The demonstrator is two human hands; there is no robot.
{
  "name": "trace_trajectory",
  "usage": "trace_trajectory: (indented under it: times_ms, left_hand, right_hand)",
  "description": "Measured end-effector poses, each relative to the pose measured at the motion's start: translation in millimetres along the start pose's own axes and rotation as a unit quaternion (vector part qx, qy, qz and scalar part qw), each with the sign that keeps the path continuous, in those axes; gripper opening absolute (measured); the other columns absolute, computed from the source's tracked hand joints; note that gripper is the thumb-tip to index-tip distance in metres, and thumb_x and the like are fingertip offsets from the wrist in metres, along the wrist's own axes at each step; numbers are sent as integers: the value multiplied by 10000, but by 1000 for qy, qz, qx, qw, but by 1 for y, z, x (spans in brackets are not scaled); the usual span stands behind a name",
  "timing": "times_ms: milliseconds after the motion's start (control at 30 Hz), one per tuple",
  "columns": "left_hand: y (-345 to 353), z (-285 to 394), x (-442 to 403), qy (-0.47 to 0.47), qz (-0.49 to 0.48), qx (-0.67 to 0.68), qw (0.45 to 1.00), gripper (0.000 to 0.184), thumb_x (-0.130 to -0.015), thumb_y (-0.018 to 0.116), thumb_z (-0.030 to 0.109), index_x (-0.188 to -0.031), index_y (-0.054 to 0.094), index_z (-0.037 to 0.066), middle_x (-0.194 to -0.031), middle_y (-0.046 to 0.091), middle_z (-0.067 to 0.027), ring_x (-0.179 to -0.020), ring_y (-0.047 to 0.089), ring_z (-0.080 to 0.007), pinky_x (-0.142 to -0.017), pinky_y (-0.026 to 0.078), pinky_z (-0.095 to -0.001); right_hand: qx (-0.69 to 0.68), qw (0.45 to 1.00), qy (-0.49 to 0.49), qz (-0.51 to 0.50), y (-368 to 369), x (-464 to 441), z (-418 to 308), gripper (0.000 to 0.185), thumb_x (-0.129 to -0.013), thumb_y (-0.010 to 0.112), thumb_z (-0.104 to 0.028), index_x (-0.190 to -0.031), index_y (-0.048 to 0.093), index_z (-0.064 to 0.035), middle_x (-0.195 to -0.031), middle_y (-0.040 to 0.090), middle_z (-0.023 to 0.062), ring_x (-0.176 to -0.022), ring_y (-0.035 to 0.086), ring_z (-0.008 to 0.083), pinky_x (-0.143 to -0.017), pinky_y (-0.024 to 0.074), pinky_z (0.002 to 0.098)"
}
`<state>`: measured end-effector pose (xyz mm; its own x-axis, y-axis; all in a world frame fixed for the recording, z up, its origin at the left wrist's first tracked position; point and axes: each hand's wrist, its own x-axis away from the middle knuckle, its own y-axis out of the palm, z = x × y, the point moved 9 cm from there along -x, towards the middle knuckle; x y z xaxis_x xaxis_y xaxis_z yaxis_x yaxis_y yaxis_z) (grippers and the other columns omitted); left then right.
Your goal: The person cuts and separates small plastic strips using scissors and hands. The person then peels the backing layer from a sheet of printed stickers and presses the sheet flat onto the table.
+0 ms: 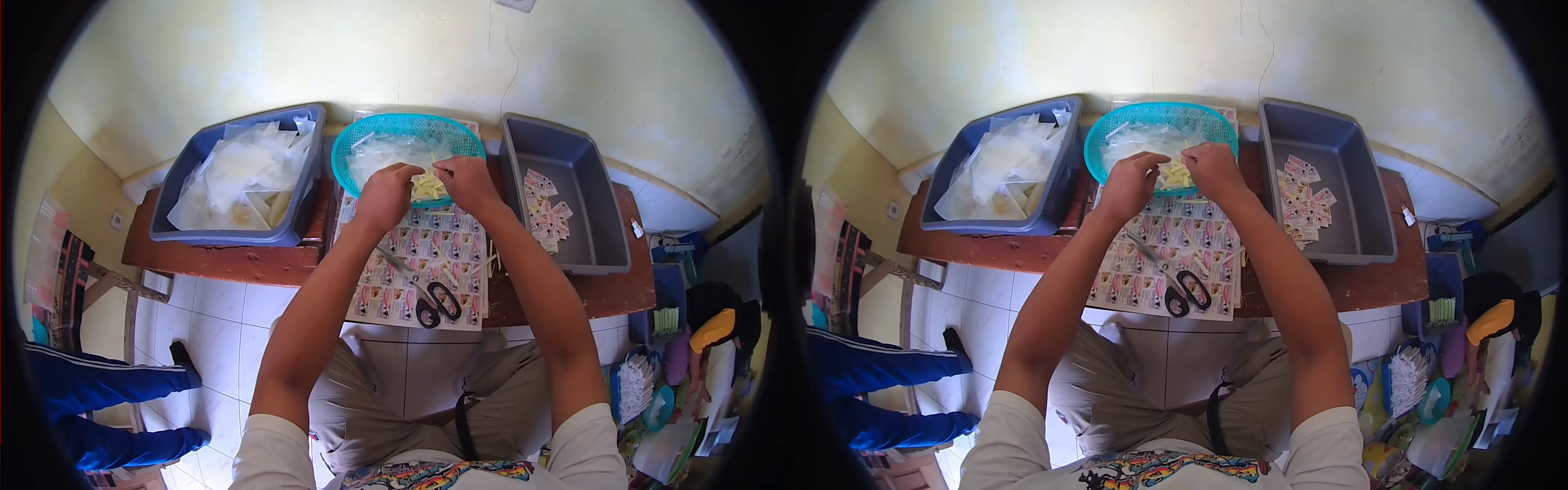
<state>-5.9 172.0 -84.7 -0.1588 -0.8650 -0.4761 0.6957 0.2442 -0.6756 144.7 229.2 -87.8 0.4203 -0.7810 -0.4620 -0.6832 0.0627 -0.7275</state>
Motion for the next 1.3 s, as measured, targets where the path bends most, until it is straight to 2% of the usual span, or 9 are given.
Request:
trace_trajectory:
  times_ms: [367,500,700,767,833,900,1033,1167,1300]
  left_hand:
    - [-8,8,18,7,-19,-37,999,264,-910,705,5,-1159,772,61,-1147,767,-174,-1026,746,-363,-896,586,-441]
    - [-18,13,29,12,-21,-40,999,248,-915,711,17,-1153,770,50,-1142,767,-181,-1035,742,-373,-902,583,-443]
    - [-6,29,56,22,-20,5,1000,228,-926,721,55,-1149,768,47,-1139,766,-186,-1052,731,-399,-918,577,-457]
    - [7,33,67,32,-16,20,999,226,-928,724,68,-1149,768,46,-1139,765,-188,-1056,727,-407,-926,575,-460]
    - [22,31,82,-24,-17,19,999,226,-932,719,74,-1150,768,47,-1137,765,-193,-1067,725,-406,-949,567,-473]
    - [41,28,95,-46,-36,1,998,241,-929,716,73,-1164,765,53,-1164,762,-186,-1096,718,-390,-979,559,-474]
    - [61,28,107,-10,-16,-16,1000,289,-911,697,45,-1195,749,37,-1223,750,-173,-1160,692,-373,-1020,545,-467]
    - [66,26,104,36,-3,-86,996,351,-879,635,-6,-1216,735,12,-1277,730,-182,-1204,669,-379,-1068,519,-477]
    - [73,16,99,31,12,-93,995,379,-867,599,-16,-1222,728,-2,-1298,719,-193,-1220,658,-389,-1088,508,-484]
  right_hand:
    - [-25,999,19,7,-5,9,-12,321,-898,750,-123,-1205,773,-31,-1029,783,220,-962,763,365,-894,600,437]
    - [-4,1000,16,17,-18,18,-24,303,-899,750,-120,-1183,774,-15,-1033,781,224,-961,763,366,-888,601,438]
    - [-72,996,-7,48,-37,62,-41,309,-899,756,-128,-1183,758,-7,-1064,768,232,-966,755,381,-883,597,439]
    - [-37,999,-24,10,-36,81,-47,318,-898,757,-134,-1190,746,-7,-1077,758,225,-989,745,389,-874,593,446]
    - [-38,999,-2,-2,-29,103,-42,322,-901,757,-139,-1192,737,-3,-1077,747,224,-1014,733,407,-884,586,466]
    - [-16,999,-32,3,-26,120,-42,331,-908,752,-142,-1209,733,-6,-1117,739,235,-1042,722,422,-923,576,487]
    - [5,998,20,-58,4,141,-26,476,-915,753,-172,-1357,655,-23,-1325,670,241,-1194,666,424,-1016,549,484]
    - [32,997,34,-68,25,143,-11,521,-926,747,-160,-1407,616,-8,-1390,635,242,-1267,632,410,-1070,523,465]
    - [97,993,20,-59,38,135,-2,535,-953,701,-195,-1434,588,9,-1447,610,204,-1352,579,385,-1112,491,484]
